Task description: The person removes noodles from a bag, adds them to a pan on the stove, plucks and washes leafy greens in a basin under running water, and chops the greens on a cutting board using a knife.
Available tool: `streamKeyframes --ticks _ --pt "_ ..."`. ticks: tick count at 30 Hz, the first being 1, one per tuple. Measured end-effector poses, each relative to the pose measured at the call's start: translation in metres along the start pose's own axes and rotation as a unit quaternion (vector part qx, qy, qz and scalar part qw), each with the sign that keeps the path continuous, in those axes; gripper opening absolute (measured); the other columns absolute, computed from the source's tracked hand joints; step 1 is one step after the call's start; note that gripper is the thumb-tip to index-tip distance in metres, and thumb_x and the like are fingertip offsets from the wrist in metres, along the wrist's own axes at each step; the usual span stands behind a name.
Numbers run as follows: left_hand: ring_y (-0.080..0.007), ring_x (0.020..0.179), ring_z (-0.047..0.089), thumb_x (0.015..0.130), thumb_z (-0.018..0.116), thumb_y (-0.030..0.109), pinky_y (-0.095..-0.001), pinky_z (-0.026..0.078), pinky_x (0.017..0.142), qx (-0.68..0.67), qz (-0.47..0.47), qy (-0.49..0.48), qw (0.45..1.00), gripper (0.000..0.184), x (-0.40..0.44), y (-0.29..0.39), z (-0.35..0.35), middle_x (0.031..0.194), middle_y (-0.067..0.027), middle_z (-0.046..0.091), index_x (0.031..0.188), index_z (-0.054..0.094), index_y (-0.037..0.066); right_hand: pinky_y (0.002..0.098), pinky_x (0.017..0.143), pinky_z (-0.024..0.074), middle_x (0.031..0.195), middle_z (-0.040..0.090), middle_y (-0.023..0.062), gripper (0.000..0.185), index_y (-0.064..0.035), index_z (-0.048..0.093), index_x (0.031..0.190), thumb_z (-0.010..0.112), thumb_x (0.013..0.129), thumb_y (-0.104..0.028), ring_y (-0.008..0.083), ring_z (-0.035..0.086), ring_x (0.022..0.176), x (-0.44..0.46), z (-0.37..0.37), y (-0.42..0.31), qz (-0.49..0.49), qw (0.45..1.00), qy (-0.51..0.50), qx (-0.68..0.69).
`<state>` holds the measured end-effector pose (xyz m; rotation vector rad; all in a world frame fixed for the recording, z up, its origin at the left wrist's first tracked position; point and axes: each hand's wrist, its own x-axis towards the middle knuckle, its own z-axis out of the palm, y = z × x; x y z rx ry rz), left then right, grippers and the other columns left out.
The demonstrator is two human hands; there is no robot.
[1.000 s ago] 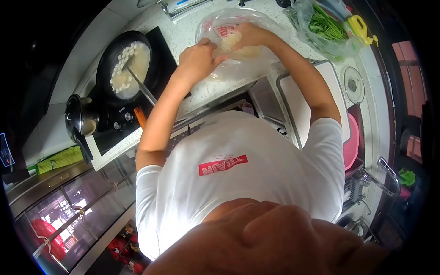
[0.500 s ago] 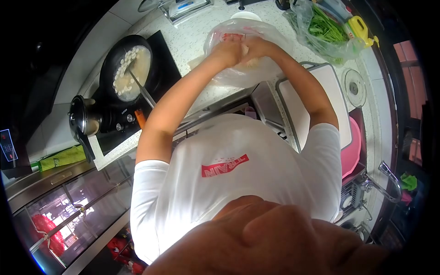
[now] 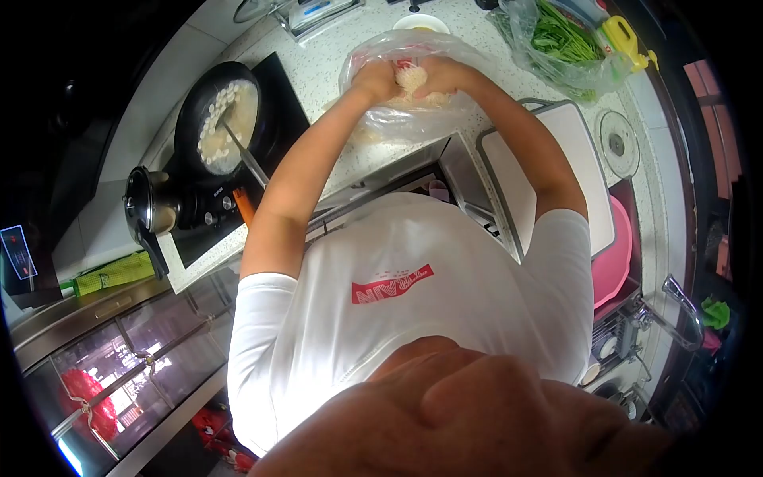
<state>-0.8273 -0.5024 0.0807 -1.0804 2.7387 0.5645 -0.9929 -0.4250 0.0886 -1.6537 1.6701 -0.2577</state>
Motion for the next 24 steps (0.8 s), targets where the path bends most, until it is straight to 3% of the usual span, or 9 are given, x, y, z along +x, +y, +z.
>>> streamKeyframes --ticks 6,9,11,13,15,18,21,23,24 --pt "-0.03 0.099 0.06 0.068 0.073 0.034 -0.037 0.045 0.089 -0.008 -0.007 -0.016 1.0 0.051 -0.01 0.004 -0.009 0.103 -0.017 0.064 0.108 0.062 0.004 0.0311 0.041 0.0469 0.059 0.057 0.011 0.057 0.0004 0.057 0.106 0.073 0.068 -0.039 0.0189 0.056 0.044 0.005 -0.003 0.003 0.006 1.0 0.025 0.005" --pt "-0.0296 0.1 0.06 0.065 0.074 0.045 -0.0387 0.041 0.092 0.036 0.012 -0.004 0.999 0.059 0.0 -0.004 0.0 0.104 -0.017 0.064 0.109 0.062 0.007 0.031 0.041 0.047 0.058 0.057 0.0114 0.055 -0.0021 0.058 0.109 0.07 0.071 -0.039 0.0178 0.055 0.043 0.009 0.002 0.014 0.02 0.998 0.06 -0.01" --pt "-0.0328 0.098 0.06 0.06 0.07 0.061 -0.0414 0.042 0.089 0.075 0.034 0.001 0.997 0.077 0.006 -0.011 0.004 0.102 -0.0163 0.065 0.12 0.056 0.015 0.0309 0.04 0.0473 0.066 0.06 0.012 0.051 -0.0035 0.059 0.109 0.07 0.072 -0.036 0.0191 0.058 0.046 0.016 -0.002 0.01 0.027 0.999 0.042 -0.018" --pt "-0.0321 0.096 0.061 0.06 0.066 0.068 -0.0443 0.04 0.091 -0.021 0.066 0.116 0.991 0.078 0.001 -0.01 0.008 0.099 -0.0155 0.065 0.116 0.059 0.015 0.0304 0.037 0.0474 0.075 0.064 0.0118 0.047 -0.0053 0.06 0.11 0.07 0.072 -0.032 0.0204 0.06 0.05 0.009 0.0 0.001 -0.028 0.998 0.064 0.001" --pt "-0.0299 0.098 0.06 0.059 0.072 0.059 -0.0406 0.04 0.092 -0.074 0.044 0.074 0.994 0.07 -0.002 -0.001 -0.002 0.098 -0.0172 0.065 0.103 0.065 0.005 0.03 0.037 0.0468 0.076 0.065 0.0111 0.045 -0.007 0.061 0.11 0.07 0.072 -0.03 0.02 0.06 0.05 0.005 0.004 -0.006 -0.073 0.993 0.089 0.023" --pt "-0.0294 0.095 0.062 0.059 0.078 0.047 -0.0374 0.046 0.086 -0.035 0.028 -0.003 0.999 0.059 0.008 -0.004 -0.003 0.097 -0.0168 0.065 0.098 0.067 0.004 0.03 0.036 0.0458 0.076 0.065 0.0108 0.041 -0.0084 0.063 0.108 0.07 0.072 -0.027 0.0198 0.06 0.05 0.006 0.002 -0.012 -0.033 0.998 0.046 0.022" --pt "-0.0288 0.093 0.063 0.058 0.081 0.036 -0.0348 0.049 0.082 -0.047 0.013 0.025 0.999 0.05 0.007 -0.009 0.002 0.097 -0.0164 0.066 0.094 0.068 0.003 0.0299 0.035 0.0443 0.072 0.063 0.0099 0.034 -0.0083 0.065 0.102 0.07 0.074 -0.025 0.0188 0.058 0.047 0.005 0.0 -0.01 -0.003 0.998 0.044 0.044" --pt "-0.0294 0.094 0.062 0.063 0.077 0.034 -0.0359 0.047 0.084 -0.029 0.011 0.02 0.999 0.048 0.006 -0.013 0.006 0.1 -0.0149 0.065 0.103 0.065 0.009 0.0297 0.036 0.0428 0.065 0.061 0.0074 0.027 -0.0062 0.066 0.096 0.07 0.076 -0.024 0.0167 0.055 0.044 0.005 0.0 -0.01 0.016 0.996 0.06 0.058" --pt "-0.0297 0.095 0.061 0.066 0.074 0.032 -0.0365 0.047 0.085 -0.019 0.01 0.017 1.0 0.047 0.006 -0.015 0.007 0.101 -0.0142 0.065 0.107 0.064 0.012 0.0299 0.037 0.0436 0.066 0.062 0.0076 0.028 -0.0061 0.066 0.096 0.069 0.076 -0.026 0.0167 0.055 0.044 0.006 0.001 -0.009 -0.046 0.994 0.082 0.047"
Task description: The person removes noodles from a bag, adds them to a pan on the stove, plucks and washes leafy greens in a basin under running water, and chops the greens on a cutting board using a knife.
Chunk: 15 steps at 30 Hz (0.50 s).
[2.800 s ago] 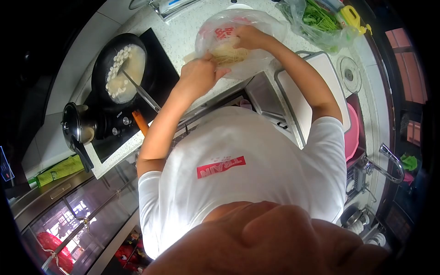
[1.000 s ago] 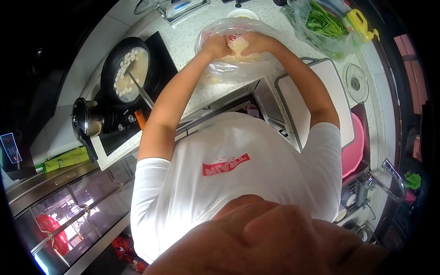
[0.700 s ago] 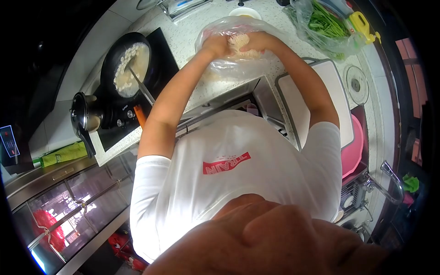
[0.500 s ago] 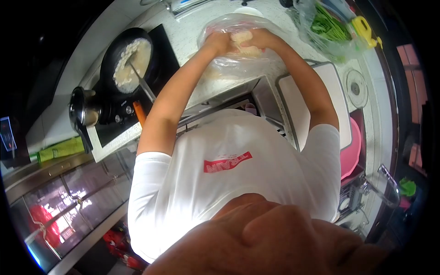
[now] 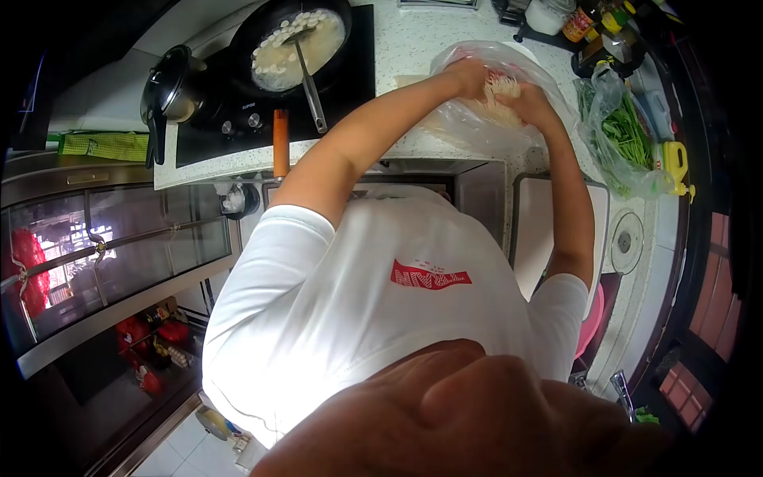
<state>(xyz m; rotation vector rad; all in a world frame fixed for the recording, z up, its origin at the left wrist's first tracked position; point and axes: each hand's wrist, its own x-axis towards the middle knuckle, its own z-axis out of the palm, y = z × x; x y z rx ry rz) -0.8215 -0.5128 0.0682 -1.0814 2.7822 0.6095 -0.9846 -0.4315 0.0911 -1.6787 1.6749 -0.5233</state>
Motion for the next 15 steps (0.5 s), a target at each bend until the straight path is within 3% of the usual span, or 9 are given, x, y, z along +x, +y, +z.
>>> streamKeyframes --ticks 1,3,4,6,9,12,14,15 --pt "-0.0296 0.095 0.061 0.068 0.073 0.031 -0.0366 0.047 0.085 0.014 -0.009 0.0 1.0 0.046 -0.001 -0.002 0.001 0.102 -0.0143 0.064 0.109 0.063 0.013 0.03 0.039 0.0443 0.067 0.062 0.0077 0.029 -0.006 0.067 0.096 0.069 0.077 -0.028 0.0168 0.055 0.044 0.0 0.002 0.002 -0.062 0.998 0.019 -0.006" --pt "-0.0295 0.097 0.061 0.072 0.069 0.029 -0.0368 0.047 0.086 0.038 -0.017 -0.002 0.999 0.043 -0.004 0.0 0.003 0.103 -0.0145 0.064 0.112 0.062 0.015 0.0325 0.054 0.0461 0.085 0.061 0.0076 0.032 -0.0092 0.065 0.101 0.067 0.078 -0.031 0.0206 0.058 0.057 -0.003 0.0 -0.001 -0.061 0.996 0.019 -0.057" --pt "-0.0293 0.097 0.06 0.073 0.068 0.028 -0.0369 0.047 0.086 0.038 -0.015 -0.005 0.999 0.043 -0.007 0.004 0.002 0.103 -0.0144 0.064 0.114 0.061 0.015 0.0347 0.066 0.0472 0.102 0.059 0.0074 0.034 -0.0125 0.064 0.105 0.066 0.078 -0.033 0.0244 0.06 0.07 -0.002 -0.003 -0.006 0.004 0.995 0.0 -0.101" --pt "-0.029 0.098 0.06 0.076 0.065 0.027 -0.0371 0.047 0.085 0.039 -0.008 -0.013 0.999 0.042 -0.019 0.008 -0.007 0.103 -0.0142 0.064 0.117 0.059 0.017 0.0379 0.083 0.0462 0.12 0.056 0.0079 0.04 -0.0163 0.061 0.113 0.065 0.079 -0.036 0.0284 0.062 0.087 -0.005 -0.003 -0.002 0.043 0.991 0.023 -0.125" --pt "-0.0293 0.098 0.061 0.077 0.064 0.024 -0.0376 0.048 0.084 0.017 -0.025 -0.012 0.999 0.039 -0.014 -0.001 0.005 0.104 -0.0159 0.064 0.112 0.061 0.006 0.0396 0.088 0.0434 0.118 0.057 0.01 0.049 -0.0179 0.055 0.121 0.065 0.078 -0.038 0.0286 0.06 0.093 -0.012 0.002 0.013 -0.013 0.99 0.107 -0.09" --pt "-0.0298 0.09 0.063 0.076 0.063 0.029 -0.0379 0.049 0.08 0.019 -0.03 -0.005 0.999 0.041 -0.012 0.001 0.006 0.098 -0.0146 0.065 0.115 0.06 0.018 0.0394 0.081 0.0469 0.107 0.062 0.0114 0.053 -0.0187 0.052 0.124 0.065 0.077 -0.038 0.0281 0.062 0.085 -0.015 0.0 0.005 0.03 0.993 0.09 -0.068" --pt "-0.0303 0.09 0.063 0.075 0.065 0.033 -0.0383 0.049 0.08 0.014 0.001 0.002 1.0 0.042 -0.015 0.011 -0.001 0.098 -0.0163 0.065 0.113 0.061 0.014 0.0388 0.078 0.0486 0.1 0.064 0.0121 0.051 -0.0183 0.054 0.122 0.066 0.077 -0.038 0.0277 0.063 0.079 -0.017 -0.001 -0.004 0.107 0.993 0.051 -0.026" --pt "-0.0305 0.09 0.063 0.075 0.066 0.034 -0.0386 0.049 0.079 0.012 0.016 0.006 1.0 0.044 -0.019 0.019 -0.007 0.098 -0.0172 0.065 0.112 0.062 0.012 0.0386 0.075 0.0489 0.1 0.064 0.0122 0.05 -0.0178 0.055 0.121 0.066 0.076 -0.038 0.0281 0.063 0.076 -0.015 0.003 0.001 0.093 0.993 0.067 -0.025"
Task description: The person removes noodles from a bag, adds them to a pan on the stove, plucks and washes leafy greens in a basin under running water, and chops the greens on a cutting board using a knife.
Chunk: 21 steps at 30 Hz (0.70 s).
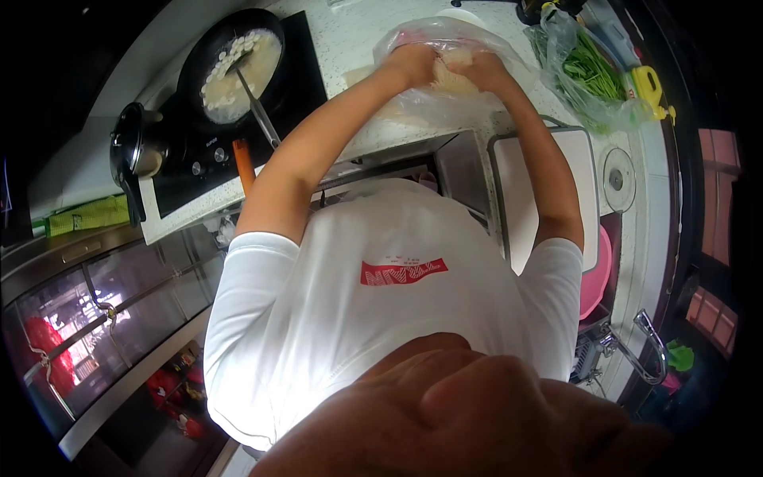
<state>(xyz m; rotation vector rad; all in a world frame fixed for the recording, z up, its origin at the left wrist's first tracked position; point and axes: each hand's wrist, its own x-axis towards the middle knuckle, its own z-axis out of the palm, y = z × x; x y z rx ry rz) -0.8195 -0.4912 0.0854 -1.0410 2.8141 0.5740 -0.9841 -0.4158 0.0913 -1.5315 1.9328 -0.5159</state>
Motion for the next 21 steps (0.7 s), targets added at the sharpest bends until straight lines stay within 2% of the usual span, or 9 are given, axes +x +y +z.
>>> streamKeyframes --ticks 2,3,5,8,9,11,15,21 --pt "-0.031 0.089 0.063 0.073 0.068 0.038 -0.0387 0.049 0.079 0.043 0.001 -0.02 0.999 0.046 -0.004 0.02 -0.014 0.095 -0.0181 0.065 0.106 0.064 0.008 0.0381 0.071 0.0495 0.099 0.064 0.0125 0.048 -0.0166 0.057 0.118 0.067 0.075 -0.036 0.0291 0.063 0.072 0.009 0.012 0.01 -0.031 0.999 0.034 0.006" --pt "-0.0313 0.089 0.063 0.071 0.069 0.04 -0.0387 0.048 0.079 0.065 0.001 -0.028 0.997 0.047 -0.003 0.026 -0.02 0.094 -0.0186 0.065 0.103 0.065 0.005 0.0383 0.072 0.0491 0.098 0.064 0.0128 0.047 -0.0158 0.058 0.116 0.067 0.075 -0.036 0.0299 0.063 0.074 0.011 0.011 0.014 -0.066 0.997 0.027 -0.002" --pt "-0.0319 0.087 0.063 0.07 0.07 0.041 -0.0392 0.048 0.079 0.023 -0.009 0.005 1.0 0.047 0.005 0.021 -0.018 0.091 -0.0183 0.065 0.097 0.065 0.003 0.0386 0.074 0.0483 0.097 0.064 0.0134 0.043 -0.014 0.061 0.111 0.067 0.074 -0.035 0.0315 0.063 0.079 0.015 0.006 0.02 -0.136 0.99 0.014 -0.021" --pt "-0.0328 0.085 0.063 0.07 0.071 0.04 -0.0394 0.048 0.079 0.018 0.029 0.1 0.994 0.043 0.016 0.0 0.008 0.087 -0.0177 0.066 0.089 0.067 0.001 0.0379 0.077 0.0475 0.102 0.063 0.0165 0.037 -0.0107 0.063 0.106 0.066 0.076 -0.032 0.0313 0.061 0.088 0.007 0.009 0.017 -0.164 0.979 0.116 -0.038" --pt "-0.0331 0.085 0.063 0.07 0.071 0.039 -0.0394 0.048 0.079 0.026 0.051 0.137 0.989 0.041 0.017 -0.005 0.011 0.086 -0.0175 0.066 0.087 0.068 0.002 0.038 0.079 0.0467 0.102 0.063 0.0166 0.037 -0.0106 0.063 0.106 0.066 0.076 -0.033 0.0319 0.06 0.091 0.004 0.007 0.015 -0.161 0.978 0.132 -0.029" --pt "-0.0328 0.086 0.063 0.071 0.072 0.038 -0.0396 0.048 0.079 0.014 0.017 0.092 0.996 0.04 0.018 -0.01 0.014 0.087 -0.0183 0.066 0.085 0.068 0.001 0.0383 0.083 0.0453 0.103 0.063 0.0168 0.038 -0.0105 0.064 0.105 0.067 0.076 -0.034 0.0329 0.059 0.096 -0.001 0.006 0.013 -0.155 0.975 0.156 -0.008" --pt "-0.0317 0.087 0.063 0.071 0.072 0.037 -0.0392 0.048 0.079 -0.007 -0.032 0.059 0.998 0.037 0.016 -0.01 0.017 0.088 -0.0189 0.065 0.082 0.068 0.002 0.0382 0.081 0.046 0.099 0.064 0.0166 0.038 -0.0088 0.064 0.104 0.066 0.076 -0.035 0.0325 0.06 0.093 -0.006 0.004 0.015 -0.114 0.976 0.185 -0.015" --pt "-0.0302 0.087 0.064 0.071 0.071 0.035 -0.0385 0.048 0.079 0.015 -0.032 0.075 0.997 0.035 0.012 -0.008 0.023 0.09 -0.0166 0.066 0.088 0.068 0.004 0.0389 0.078 0.0463 0.093 0.065 0.0155 0.035 -0.0083 0.065 0.099 0.064 0.077 -0.037 0.0324 0.06 0.089 -0.009 0.003 0.018 -0.08 0.976 0.201 -0.01"
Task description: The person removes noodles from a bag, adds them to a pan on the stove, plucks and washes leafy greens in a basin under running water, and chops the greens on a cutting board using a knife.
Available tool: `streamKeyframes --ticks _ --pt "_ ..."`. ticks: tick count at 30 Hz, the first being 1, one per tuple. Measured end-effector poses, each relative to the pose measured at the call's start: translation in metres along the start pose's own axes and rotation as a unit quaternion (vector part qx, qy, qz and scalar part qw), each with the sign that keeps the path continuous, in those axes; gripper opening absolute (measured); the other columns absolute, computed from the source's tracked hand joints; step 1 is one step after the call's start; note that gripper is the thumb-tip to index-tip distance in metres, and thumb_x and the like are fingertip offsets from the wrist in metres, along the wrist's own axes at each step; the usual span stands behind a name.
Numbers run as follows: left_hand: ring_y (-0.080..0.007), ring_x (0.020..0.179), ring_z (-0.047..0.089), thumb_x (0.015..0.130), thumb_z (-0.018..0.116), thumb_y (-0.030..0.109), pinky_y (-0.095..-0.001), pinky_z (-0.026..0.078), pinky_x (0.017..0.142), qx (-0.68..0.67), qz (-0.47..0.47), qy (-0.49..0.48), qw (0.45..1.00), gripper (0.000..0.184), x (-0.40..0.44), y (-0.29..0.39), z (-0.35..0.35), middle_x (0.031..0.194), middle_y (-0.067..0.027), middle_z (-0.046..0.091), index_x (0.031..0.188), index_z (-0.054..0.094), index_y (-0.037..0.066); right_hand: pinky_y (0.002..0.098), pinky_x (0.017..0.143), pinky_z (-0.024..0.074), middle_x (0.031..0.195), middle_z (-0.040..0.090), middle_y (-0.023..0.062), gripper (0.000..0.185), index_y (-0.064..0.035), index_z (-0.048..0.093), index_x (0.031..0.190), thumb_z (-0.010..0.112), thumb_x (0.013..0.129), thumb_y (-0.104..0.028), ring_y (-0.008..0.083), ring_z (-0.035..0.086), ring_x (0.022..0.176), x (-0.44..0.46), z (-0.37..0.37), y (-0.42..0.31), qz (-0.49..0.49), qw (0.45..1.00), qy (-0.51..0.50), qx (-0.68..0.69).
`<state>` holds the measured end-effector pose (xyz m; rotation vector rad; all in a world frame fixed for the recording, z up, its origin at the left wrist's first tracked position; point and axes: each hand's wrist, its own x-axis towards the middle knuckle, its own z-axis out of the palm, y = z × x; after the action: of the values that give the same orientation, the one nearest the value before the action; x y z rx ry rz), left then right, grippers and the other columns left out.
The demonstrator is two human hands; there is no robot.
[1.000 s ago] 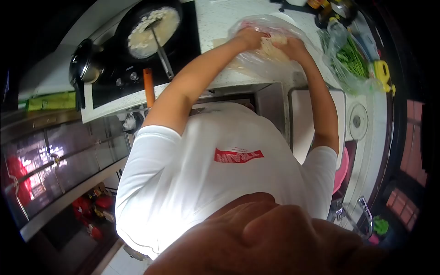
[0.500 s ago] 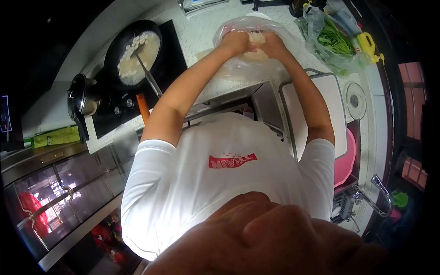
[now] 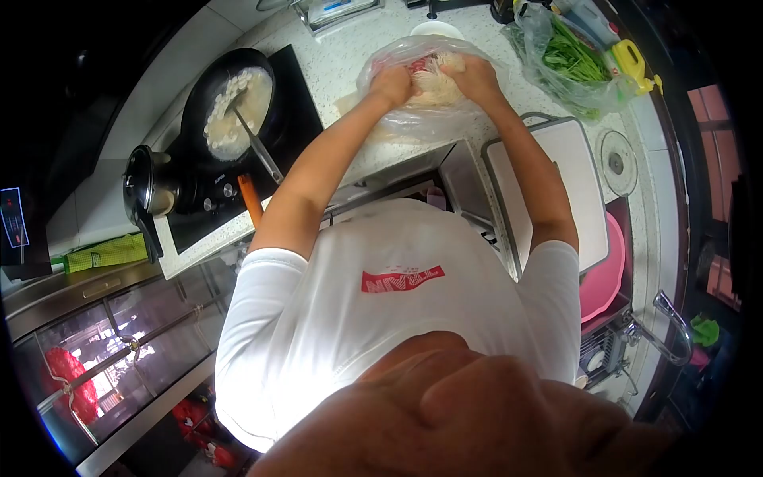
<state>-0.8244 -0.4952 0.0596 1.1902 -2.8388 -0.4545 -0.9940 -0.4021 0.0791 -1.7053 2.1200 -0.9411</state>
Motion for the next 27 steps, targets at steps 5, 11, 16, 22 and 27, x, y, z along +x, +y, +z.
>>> streamKeyframes --ticks 5,11,16,22,27 --pt "-0.0279 0.099 0.06 0.067 0.07 0.03 -0.0449 0.043 0.089 -0.067 0.042 -0.003 0.997 0.04 -0.006 0.022 -0.017 0.106 -0.0127 0.064 0.101 0.064 0.009 0.041 0.076 0.0461 0.091 0.064 0.0154 0.032 -0.009 0.064 0.093 0.062 0.078 -0.037 0.0325 0.06 0.088 0.005 0.02 0.022 -0.038 0.999 -0.002 0.019" --pt "-0.0288 0.096 0.061 0.055 0.079 0.044 -0.0387 0.046 0.081 -0.007 0.033 -0.055 0.998 0.063 0.007 0.039 -0.029 0.101 -0.0123 0.065 0.106 0.062 0.012 0.0352 0.062 0.0477 0.081 0.066 0.0134 0.031 -0.0066 0.067 0.096 0.065 0.078 -0.031 0.0253 0.062 0.069 0.01 0.016 0.008 -0.005 0.998 -0.044 0.046" --pt "-0.0283 0.094 0.061 0.056 0.079 0.044 -0.0395 0.046 0.08 -0.097 0.041 -0.012 0.994 0.064 0.011 0.016 -0.004 0.098 -0.0133 0.065 0.109 0.061 0.014 0.0308 0.048 0.0459 0.069 0.064 0.0098 0.028 -0.0049 0.068 0.093 0.067 0.078 -0.028 0.0171 0.059 0.051 0.007 0.016 0.004 -0.018 0.997 0.019 0.067" --pt "-0.0292 0.094 0.061 0.065 0.075 0.041 -0.041 0.046 0.081 -0.115 0.006 -0.003 0.993 0.054 0.001 0.009 0.001 0.098 -0.0139 0.065 0.109 0.062 0.013 0.0362 0.072 0.0489 0.087 0.066 0.0146 0.033 -0.0107 0.066 0.103 0.067 0.077 -0.031 0.0321 0.063 0.081 0.006 0.024 0.01 -0.068 0.995 0.068 0.043" --pt "-0.0299 0.1 0.058 0.072 0.071 0.035 -0.0399 0.045 0.086 -0.073 -0.01 0.014 0.997 0.043 -0.006 0.015 -0.005 0.103 -0.0143 0.063 0.108 0.064 0.012 0.0366 0.073 0.0488 0.088 0.066 0.0162 0.035 -0.0091 0.065 0.105 0.065 0.078 -0.032 0.0331 0.063 0.082 -0.002 0.028 0.017 -0.08 0.992 0.1 0.004"
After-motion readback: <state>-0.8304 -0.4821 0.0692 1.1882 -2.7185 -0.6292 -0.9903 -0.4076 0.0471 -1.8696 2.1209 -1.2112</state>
